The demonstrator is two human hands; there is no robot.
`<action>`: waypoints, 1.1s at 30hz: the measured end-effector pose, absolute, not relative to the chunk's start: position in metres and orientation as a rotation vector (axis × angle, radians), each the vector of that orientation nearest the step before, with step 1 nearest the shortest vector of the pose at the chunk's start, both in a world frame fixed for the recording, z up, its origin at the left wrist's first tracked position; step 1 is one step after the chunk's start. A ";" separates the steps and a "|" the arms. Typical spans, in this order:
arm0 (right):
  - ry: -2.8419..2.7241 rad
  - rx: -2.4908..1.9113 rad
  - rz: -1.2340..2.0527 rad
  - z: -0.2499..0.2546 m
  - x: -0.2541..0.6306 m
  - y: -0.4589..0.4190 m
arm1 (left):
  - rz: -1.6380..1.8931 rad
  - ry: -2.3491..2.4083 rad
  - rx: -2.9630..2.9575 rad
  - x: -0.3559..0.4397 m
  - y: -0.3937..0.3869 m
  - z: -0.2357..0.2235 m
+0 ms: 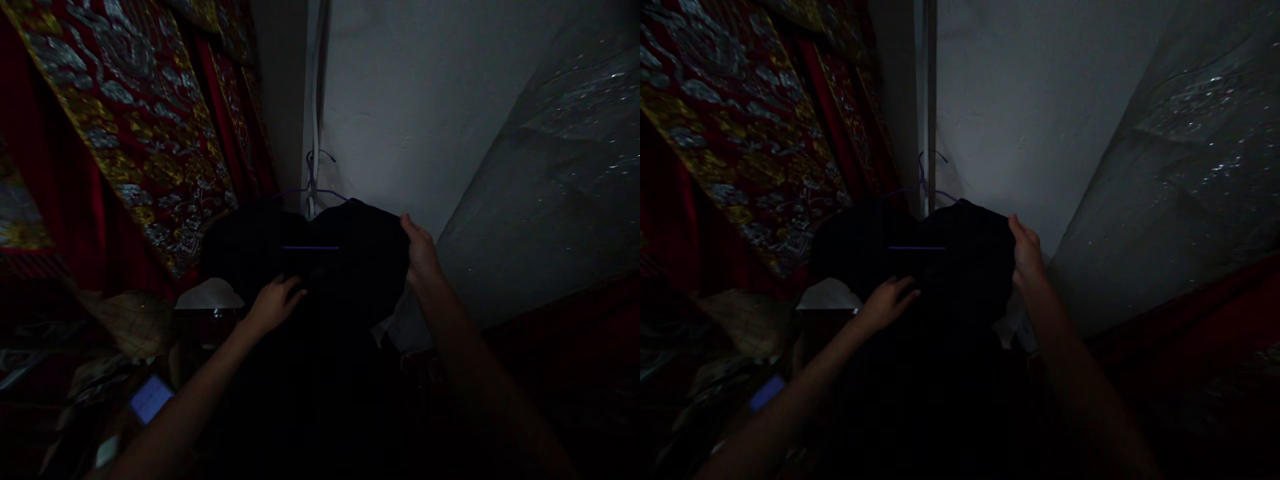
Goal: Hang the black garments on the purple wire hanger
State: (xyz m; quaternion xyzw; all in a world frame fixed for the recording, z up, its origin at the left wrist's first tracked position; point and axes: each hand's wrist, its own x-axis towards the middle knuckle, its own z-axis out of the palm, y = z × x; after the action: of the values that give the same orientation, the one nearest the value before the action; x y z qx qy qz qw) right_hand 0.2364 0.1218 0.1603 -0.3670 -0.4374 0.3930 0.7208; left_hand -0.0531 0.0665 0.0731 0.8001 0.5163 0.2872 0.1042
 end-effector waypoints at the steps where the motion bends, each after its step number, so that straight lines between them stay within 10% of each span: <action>1: -0.962 -0.817 0.888 0.153 0.237 0.121 | 0.912 1.516 2.323 -0.051 0.063 0.062; 11: -0.882 -1.029 0.121 0.081 0.193 0.081 | 1.734 1.380 1.364 -0.002 0.003 -0.012; 17: -1.483 -1.104 1.024 0.008 0.129 0.002 | 1.617 1.325 1.588 0.002 -0.011 -0.017; 33: -1.421 -1.121 1.202 0.030 0.134 -0.003 | 1.562 1.249 1.582 0.006 -0.020 -0.007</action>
State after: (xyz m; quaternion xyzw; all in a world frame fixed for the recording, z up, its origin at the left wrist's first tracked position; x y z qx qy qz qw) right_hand 0.1341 -0.0031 0.0303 -0.4566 -0.5787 0.4895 0.4658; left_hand 0.0059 -0.0204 -0.0068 0.5933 0.4685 0.5860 0.2915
